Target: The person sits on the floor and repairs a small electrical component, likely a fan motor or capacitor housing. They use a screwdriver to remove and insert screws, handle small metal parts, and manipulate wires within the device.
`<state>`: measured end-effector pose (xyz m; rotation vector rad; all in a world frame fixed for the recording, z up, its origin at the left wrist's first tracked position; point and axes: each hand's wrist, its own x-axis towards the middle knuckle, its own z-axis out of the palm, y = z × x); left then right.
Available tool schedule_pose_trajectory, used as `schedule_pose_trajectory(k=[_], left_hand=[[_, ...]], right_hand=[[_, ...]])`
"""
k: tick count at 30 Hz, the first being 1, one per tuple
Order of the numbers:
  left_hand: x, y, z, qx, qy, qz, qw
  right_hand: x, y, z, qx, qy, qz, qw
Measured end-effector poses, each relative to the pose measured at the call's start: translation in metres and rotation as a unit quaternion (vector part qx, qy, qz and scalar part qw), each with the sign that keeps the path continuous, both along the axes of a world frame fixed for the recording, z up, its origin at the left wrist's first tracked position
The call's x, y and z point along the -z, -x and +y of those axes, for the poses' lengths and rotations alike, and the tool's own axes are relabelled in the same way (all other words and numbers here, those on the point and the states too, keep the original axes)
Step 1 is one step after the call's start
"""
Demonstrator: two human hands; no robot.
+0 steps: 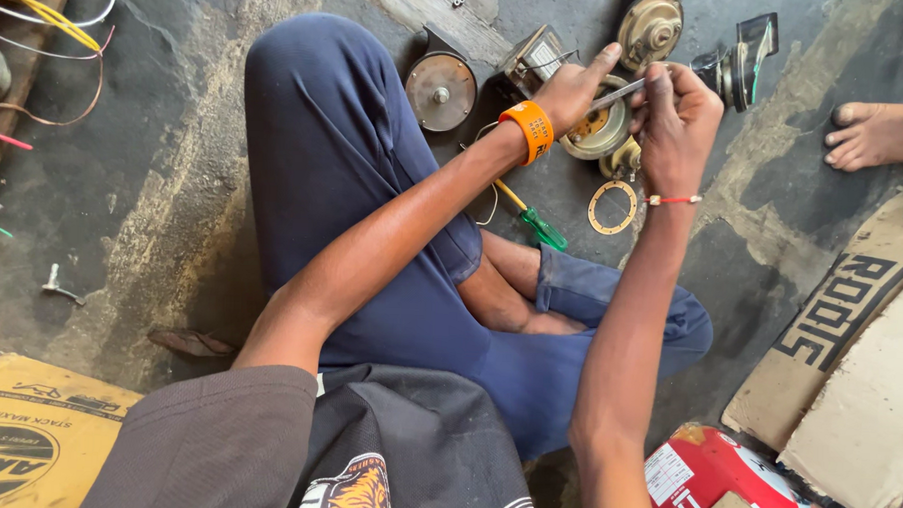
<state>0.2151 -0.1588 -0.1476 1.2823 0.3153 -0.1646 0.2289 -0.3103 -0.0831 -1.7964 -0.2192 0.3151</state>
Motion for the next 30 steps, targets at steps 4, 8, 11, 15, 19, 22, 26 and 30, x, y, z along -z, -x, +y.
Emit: schedule_pose_trajectory(k=[4,8,11,15,19,22,26,30], left_hand=[[0.004,0.001,-0.002,0.014,0.004,-0.008,1.0],[0.009,-0.002,-0.005,0.006,-0.005,-0.048,0.999],[0.009,-0.002,-0.006,0.031,0.103,-0.073,0.991],[0.009,0.001,-0.005,0.05,0.168,-0.082,0.981],[0.008,0.001,-0.007,0.026,0.135,-0.094,0.986],[0.009,0.002,-0.008,0.019,0.128,-0.095,0.987],[0.008,0.0,-0.004,-0.001,0.082,-0.073,0.994],[0.006,-0.001,-0.001,-0.004,0.103,-0.077,0.992]], right_hand=[[-0.016,-0.004,-0.001,-0.057,0.053,0.003,0.997],[-0.029,-0.004,0.001,-0.077,0.12,-0.019,0.99],[-0.03,0.001,0.003,-0.075,0.133,-0.063,0.986],[-0.027,0.004,0.003,-0.083,0.093,-0.09,0.988],[-0.019,0.005,0.002,-0.048,0.097,-0.113,0.988],[-0.013,0.003,0.001,-0.031,0.045,-0.068,0.996],[-0.004,-0.002,0.0,-0.013,0.024,-0.061,0.998],[0.006,0.0,-0.003,0.023,0.005,-0.059,0.998]])
